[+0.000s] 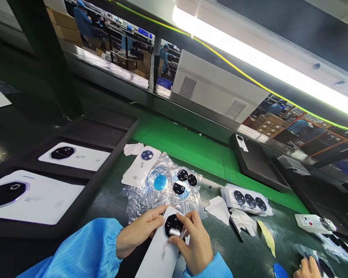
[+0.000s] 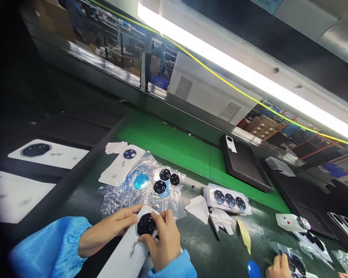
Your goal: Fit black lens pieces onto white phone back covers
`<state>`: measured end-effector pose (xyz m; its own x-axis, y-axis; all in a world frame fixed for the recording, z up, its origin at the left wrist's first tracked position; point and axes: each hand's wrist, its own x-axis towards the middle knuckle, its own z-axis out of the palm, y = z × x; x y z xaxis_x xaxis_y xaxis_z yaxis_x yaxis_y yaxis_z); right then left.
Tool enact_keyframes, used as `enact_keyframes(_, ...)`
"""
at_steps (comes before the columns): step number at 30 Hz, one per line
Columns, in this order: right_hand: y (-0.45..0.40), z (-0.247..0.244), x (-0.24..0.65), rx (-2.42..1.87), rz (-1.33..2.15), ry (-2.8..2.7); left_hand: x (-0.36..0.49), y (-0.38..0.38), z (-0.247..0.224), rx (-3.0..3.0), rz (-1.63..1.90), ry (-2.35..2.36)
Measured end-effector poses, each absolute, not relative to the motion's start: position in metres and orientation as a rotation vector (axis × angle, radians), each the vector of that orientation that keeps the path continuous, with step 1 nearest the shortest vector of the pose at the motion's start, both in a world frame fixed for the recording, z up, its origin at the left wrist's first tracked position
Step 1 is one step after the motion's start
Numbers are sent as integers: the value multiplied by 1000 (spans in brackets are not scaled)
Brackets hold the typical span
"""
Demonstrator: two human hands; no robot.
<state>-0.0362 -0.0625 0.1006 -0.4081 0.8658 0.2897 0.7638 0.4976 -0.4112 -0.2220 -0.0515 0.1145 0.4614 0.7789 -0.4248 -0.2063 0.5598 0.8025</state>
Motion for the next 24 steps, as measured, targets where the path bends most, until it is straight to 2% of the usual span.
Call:
enact_keyframes(5, -53, 97, -38, -1352, 491, -2188, -223, -49, 118, 717, 656, 923)
enact_keyframes(11, -50, 94, -37, -1297, 542, -2147, -223, -49, 114, 721, 675, 876)
enact_keyframes(24, -59, 90, -45, -1229, 97, -2179, -224, -49, 111, 695, 711, 876)
